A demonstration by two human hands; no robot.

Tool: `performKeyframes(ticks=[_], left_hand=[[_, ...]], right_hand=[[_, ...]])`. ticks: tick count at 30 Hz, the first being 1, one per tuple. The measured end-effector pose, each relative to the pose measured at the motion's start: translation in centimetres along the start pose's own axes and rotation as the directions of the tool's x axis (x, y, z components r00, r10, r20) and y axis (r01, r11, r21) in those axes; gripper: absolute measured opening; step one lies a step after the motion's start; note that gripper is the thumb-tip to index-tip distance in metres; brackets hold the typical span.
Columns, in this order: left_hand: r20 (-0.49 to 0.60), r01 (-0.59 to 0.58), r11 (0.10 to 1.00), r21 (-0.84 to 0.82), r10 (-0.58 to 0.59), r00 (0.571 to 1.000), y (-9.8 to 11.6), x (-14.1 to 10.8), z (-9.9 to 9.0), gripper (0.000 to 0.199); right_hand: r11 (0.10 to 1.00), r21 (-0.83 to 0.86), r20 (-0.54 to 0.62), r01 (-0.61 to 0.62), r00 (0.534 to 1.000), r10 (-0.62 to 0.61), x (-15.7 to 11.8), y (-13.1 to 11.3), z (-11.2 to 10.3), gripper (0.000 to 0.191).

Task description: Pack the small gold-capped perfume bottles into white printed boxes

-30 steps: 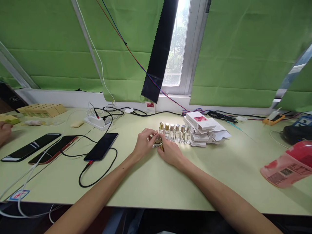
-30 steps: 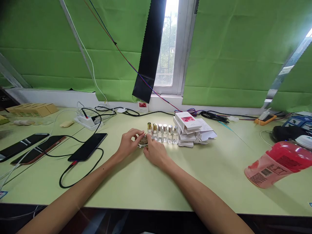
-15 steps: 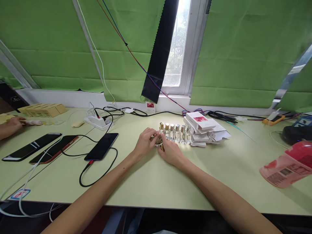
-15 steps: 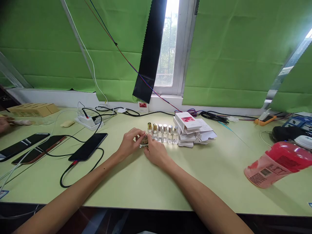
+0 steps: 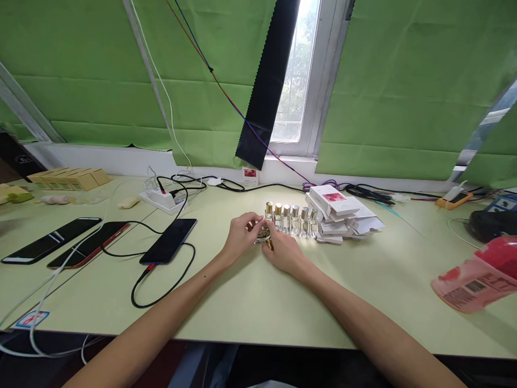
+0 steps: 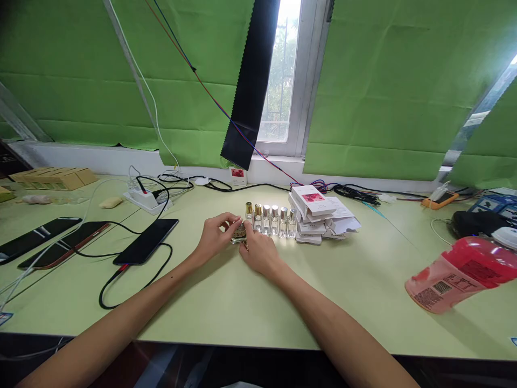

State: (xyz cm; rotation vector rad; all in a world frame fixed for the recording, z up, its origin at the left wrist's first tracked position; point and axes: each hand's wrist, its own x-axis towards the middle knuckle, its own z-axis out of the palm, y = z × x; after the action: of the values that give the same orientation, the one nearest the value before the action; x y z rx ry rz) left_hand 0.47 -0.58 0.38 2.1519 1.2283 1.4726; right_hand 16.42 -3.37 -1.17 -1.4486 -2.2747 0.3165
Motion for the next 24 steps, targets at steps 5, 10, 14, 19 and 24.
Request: performKeyframes(ticks=[5, 10, 14, 19, 24], left_hand=[[0.003, -0.1, 0.991, 0.094, 0.1, 0.995, -0.09, -0.24, 0.09, 0.021], [-0.013, -0.049, 0.996, 0.069, 0.05, 0.999, -0.01, -0.15, 0.0, 0.024], [-0.025, 0.004, 1.0, 0.011, -0.004, 1.0, -0.05, -0.16, 0.02, 0.023], [-0.003, -0.058, 0.998, 0.04, 0.058, 0.998, -0.09, -0.26, 0.01, 0.021], [-0.001, -0.079, 0.995, 0.066, 0.079, 0.997, -0.09, -0.31, 0.01, 0.022]], right_hand=[[1.0, -0.01, 0.013, -0.001, 1.0, 0.001, 0.05, 0.05, -0.02, 0.05], [1.0, -0.002, 0.024, -0.006, 1.0, 0.006, 0.03, -0.02, -0.13, 0.051], [1.0, 0.006, 0.026, -0.005, 1.0, 0.005, 0.02, -0.05, -0.17, 0.051], [1.0, 0.006, 0.026, -0.002, 1.0, 0.001, 0.05, -0.03, -0.18, 0.049], [1.0, -0.004, 0.019, 0.004, 1.0, -0.004, 0.11, 0.06, -0.05, 0.048]])
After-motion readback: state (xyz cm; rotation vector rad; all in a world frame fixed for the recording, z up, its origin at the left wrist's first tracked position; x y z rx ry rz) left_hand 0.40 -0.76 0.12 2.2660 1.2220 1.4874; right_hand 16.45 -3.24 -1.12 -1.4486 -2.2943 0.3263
